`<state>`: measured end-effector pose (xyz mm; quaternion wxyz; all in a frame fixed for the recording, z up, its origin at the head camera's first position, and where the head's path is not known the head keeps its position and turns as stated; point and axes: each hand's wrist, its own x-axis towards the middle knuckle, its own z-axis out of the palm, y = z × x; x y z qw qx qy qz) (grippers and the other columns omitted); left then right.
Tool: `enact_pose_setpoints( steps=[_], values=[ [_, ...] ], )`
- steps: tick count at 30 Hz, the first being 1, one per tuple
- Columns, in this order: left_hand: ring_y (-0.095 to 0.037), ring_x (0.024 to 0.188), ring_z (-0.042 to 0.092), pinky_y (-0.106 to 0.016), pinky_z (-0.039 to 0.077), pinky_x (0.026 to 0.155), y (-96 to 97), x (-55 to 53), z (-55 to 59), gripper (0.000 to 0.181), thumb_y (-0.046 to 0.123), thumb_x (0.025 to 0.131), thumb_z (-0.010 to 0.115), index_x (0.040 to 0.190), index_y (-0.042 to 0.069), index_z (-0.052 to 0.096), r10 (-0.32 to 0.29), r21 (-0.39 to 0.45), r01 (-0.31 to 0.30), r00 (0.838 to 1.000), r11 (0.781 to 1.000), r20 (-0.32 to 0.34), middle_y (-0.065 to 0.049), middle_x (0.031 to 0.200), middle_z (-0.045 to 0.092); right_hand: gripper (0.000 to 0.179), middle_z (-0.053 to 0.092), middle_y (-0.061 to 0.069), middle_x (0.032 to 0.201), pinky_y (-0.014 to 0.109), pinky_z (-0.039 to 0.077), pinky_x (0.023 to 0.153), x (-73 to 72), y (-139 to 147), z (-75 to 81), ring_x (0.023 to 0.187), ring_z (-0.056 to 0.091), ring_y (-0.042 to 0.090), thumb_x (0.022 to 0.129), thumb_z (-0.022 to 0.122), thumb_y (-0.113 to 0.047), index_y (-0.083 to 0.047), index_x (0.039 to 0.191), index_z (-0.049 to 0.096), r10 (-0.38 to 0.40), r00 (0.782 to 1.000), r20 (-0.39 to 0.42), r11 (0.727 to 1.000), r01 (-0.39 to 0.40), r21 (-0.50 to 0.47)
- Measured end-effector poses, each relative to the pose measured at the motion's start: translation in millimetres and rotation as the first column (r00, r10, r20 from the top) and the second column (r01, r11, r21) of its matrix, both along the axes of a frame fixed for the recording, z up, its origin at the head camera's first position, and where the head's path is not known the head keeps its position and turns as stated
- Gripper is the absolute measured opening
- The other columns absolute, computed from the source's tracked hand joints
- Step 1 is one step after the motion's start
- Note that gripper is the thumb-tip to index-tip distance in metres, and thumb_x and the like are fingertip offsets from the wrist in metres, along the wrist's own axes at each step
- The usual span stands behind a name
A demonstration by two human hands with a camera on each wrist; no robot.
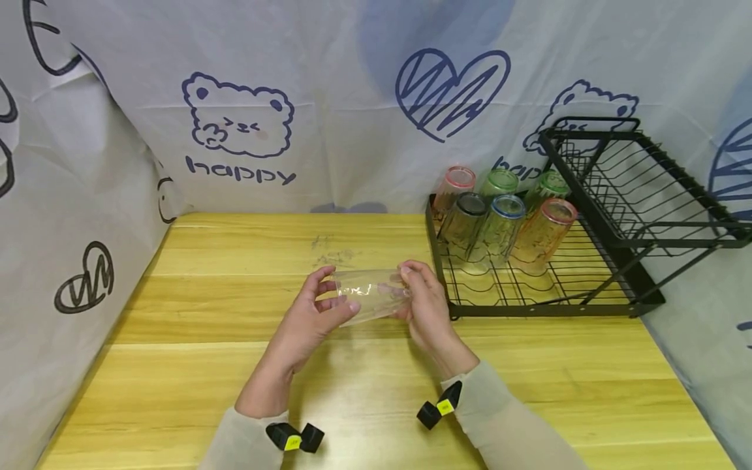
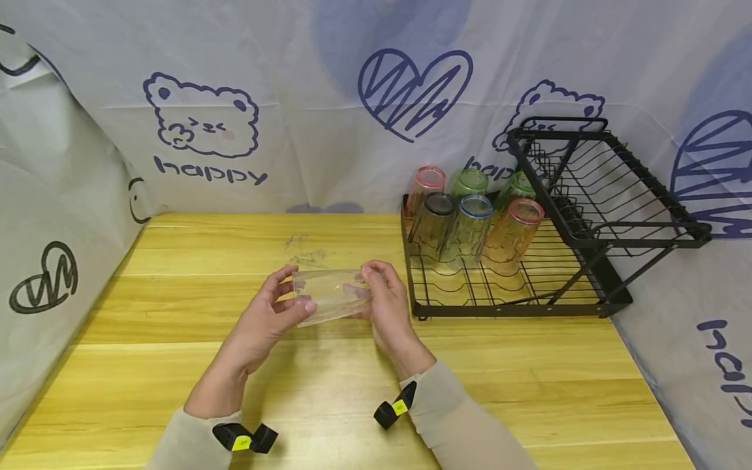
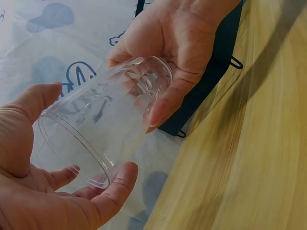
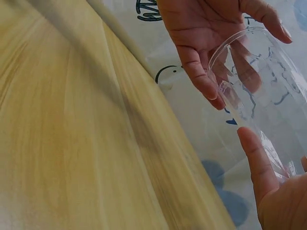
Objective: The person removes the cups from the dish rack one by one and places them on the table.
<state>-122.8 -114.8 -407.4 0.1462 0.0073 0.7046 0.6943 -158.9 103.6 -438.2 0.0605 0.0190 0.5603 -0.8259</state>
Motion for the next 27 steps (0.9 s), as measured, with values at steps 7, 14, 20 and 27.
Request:
enact_pose_setpoints(
  steps=[7, 14, 20, 27],
  values=[
    [-0.037, 0.145, 0.045, -0.047, 0.054, 0.106, 0.3, 1.5, 2.1, 0.090, 0.024, 0.092, 0.083, 0.163, 0.032, 0.028, -0.006, -0.056, 0.005, 1.000, 0.998, -0.013, -0.012, 0.160, 0.035, 0.027, 0.057, 0.010, 0.125, 0.038, 0.066, 0.068, 0.9, -0.2, -3.4, 0.097, 0.074, 0.021, 0.111, 0.047, -0.026, -0.008, 0.130, 0.052, 0.032, 0.999, 0.014, 0.999, -0.032, -0.015],
    [-0.040, 0.144, 0.047, -0.045, 0.058, 0.102, 3.7, 1.2, 4.2, 0.092, 0.024, 0.091, 0.085, 0.163, 0.033, 0.029, -0.018, -0.072, 0.015, 0.999, 0.997, -0.039, -0.015, 0.159, 0.034, 0.028, 0.060, 0.012, 0.131, 0.043, 0.067, 0.073, 3.6, -3.5, -4.7, 0.102, 0.076, 0.020, 0.111, 0.047, -0.025, -0.006, 0.132, 0.049, 0.055, 0.997, 0.047, 0.997, -0.052, -0.063],
    [-0.039, 0.139, 0.050, -0.043, 0.059, 0.097, 5.8, 1.2, 6.5, 0.086, 0.028, 0.089, 0.087, 0.158, 0.030, 0.035, -0.001, -0.116, -0.006, 0.998, 0.993, -0.060, -0.016, 0.156, 0.038, 0.032, 0.059, 0.016, 0.136, 0.041, 0.067, 0.072, 4.7, -4.1, -4.5, 0.101, 0.077, 0.019, 0.111, 0.048, -0.027, -0.005, 0.135, 0.047, 0.057, 0.997, 0.059, 0.995, -0.051, -0.087],
    [-0.039, 0.137, 0.053, -0.041, 0.060, 0.093, 8.3, 2.2, 10.4, 0.082, 0.032, 0.089, 0.087, 0.155, 0.027, 0.039, 0.020, -0.171, -0.037, 0.995, 0.985, -0.099, -0.014, 0.152, 0.043, 0.035, 0.061, 0.011, 0.129, 0.042, 0.066, 0.070, 2.6, -4.1, -6.1, 0.100, 0.075, 0.022, 0.110, 0.051, -0.032, -0.007, 0.134, 0.050, 0.063, 0.996, 0.065, 0.995, -0.057, -0.081]
  ],
)
